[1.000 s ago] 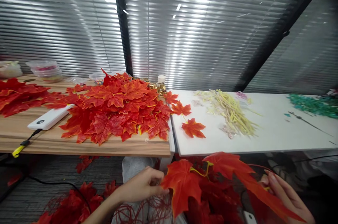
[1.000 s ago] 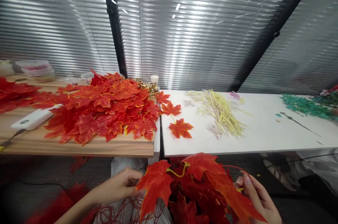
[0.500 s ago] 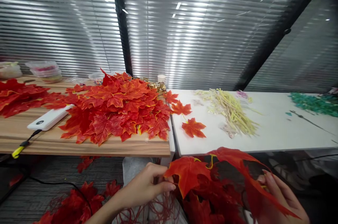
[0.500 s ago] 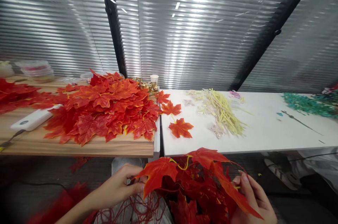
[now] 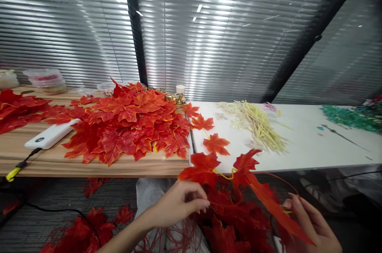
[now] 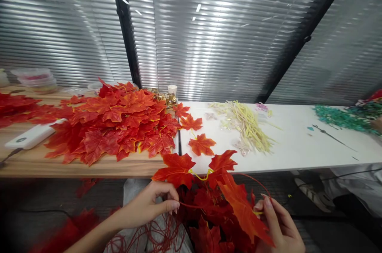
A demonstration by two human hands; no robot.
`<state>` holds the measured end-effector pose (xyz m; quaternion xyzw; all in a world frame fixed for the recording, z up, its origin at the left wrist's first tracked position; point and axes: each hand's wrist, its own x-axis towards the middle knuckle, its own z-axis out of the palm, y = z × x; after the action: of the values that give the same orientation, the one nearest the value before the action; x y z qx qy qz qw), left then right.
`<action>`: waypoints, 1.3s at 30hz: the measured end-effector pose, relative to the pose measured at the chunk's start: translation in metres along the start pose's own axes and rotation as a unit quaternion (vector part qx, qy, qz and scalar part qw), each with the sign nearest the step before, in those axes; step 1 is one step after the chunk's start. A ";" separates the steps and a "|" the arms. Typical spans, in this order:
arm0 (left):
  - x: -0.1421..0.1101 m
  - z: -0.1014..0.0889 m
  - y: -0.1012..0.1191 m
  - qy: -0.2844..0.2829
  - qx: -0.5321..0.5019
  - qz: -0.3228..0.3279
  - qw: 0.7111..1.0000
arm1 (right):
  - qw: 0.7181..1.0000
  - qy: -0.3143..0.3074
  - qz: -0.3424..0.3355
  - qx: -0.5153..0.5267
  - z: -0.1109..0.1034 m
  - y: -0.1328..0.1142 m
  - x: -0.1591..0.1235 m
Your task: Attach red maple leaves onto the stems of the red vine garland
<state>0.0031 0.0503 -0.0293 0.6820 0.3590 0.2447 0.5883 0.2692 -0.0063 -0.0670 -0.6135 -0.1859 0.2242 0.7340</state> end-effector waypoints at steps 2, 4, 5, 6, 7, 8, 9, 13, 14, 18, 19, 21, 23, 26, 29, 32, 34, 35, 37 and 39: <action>0.000 0.000 0.000 0.006 -0.001 -0.003 1.000 | 1.000 -0.006 -0.010 0.006 0.000 0.001 -0.001; 0.000 0.000 -0.001 0.010 -0.005 -0.004 1.000 | 1.000 0.002 -0.001 0.017 0.000 0.001 0.000; 0.000 -0.001 -0.002 0.011 -0.007 -0.004 1.000 | 1.000 0.007 0.008 0.020 0.000 0.001 0.000; -0.001 -0.001 -0.003 0.011 -0.008 -0.004 1.000 | 0.999 0.014 0.015 0.024 0.000 0.001 0.001; -0.001 -0.001 -0.004 0.013 -0.006 -0.005 1.000 | 0.999 0.022 0.019 0.030 0.001 0.000 0.002; -0.001 -0.001 -0.006 0.015 -0.002 -0.008 1.000 | 0.999 0.029 0.017 0.039 0.001 -0.002 0.002; -0.002 -0.002 -0.008 0.018 0.003 -0.011 1.000 | 0.998 0.035 0.013 0.048 0.002 -0.004 0.002; -0.002 -0.003 -0.016 0.018 0.012 -0.017 1.000 | 0.996 0.049 0.006 0.078 0.008 -0.017 0.001; -0.002 -0.003 -0.018 0.016 0.011 -0.018 1.000 | 0.995 0.050 0.005 0.081 0.009 -0.021 0.001; -0.002 -0.003 -0.020 0.016 -0.004 -0.023 1.000 | 0.996 0.048 -0.008 0.069 0.013 -0.027 -0.001; -0.003 -0.003 -0.020 0.016 -0.008 -0.024 1.000 | 0.997 0.046 -0.009 0.065 0.013 -0.026 -0.001; -0.003 -0.003 -0.020 0.014 -0.018 -0.027 0.999 | 0.997 0.040 -0.006 0.062 0.013 -0.022 0.000; -0.003 -0.004 -0.020 0.014 -0.022 -0.030 0.999 | 0.998 0.027 0.000 0.058 0.014 -0.016 0.000; -0.003 -0.003 -0.021 0.012 -0.032 -0.033 0.999 | 0.999 0.008 0.009 0.046 0.015 -0.009 -0.002; -0.003 -0.002 -0.023 0.004 -0.052 -0.032 0.998 | 0.998 -0.006 0.023 0.054 0.018 -0.006 -0.005; -0.003 -0.001 -0.026 0.001 -0.064 -0.031 0.997 | 0.998 -0.011 0.021 0.055 0.019 -0.007 -0.007; -0.003 -0.001 -0.029 0.001 -0.072 -0.029 0.997 | 0.998 -0.005 0.026 0.056 0.019 -0.010 -0.007; -0.003 0.000 -0.030 -0.001 -0.077 -0.029 0.997 | 0.998 -0.001 0.030 0.056 0.019 -0.012 -0.007; -0.003 0.000 -0.032 -0.001 -0.085 -0.032 0.996 | 0.998 0.008 0.038 0.052 0.019 -0.016 -0.007; -0.003 0.001 -0.033 0.000 -0.090 -0.036 0.995 | 0.998 0.015 0.044 0.047 0.019 -0.022 -0.008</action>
<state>-0.0044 0.0494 -0.0610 0.6131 0.3602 0.2542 0.6555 0.2542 0.0014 -0.0422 -0.5896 -0.1368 0.2553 0.7540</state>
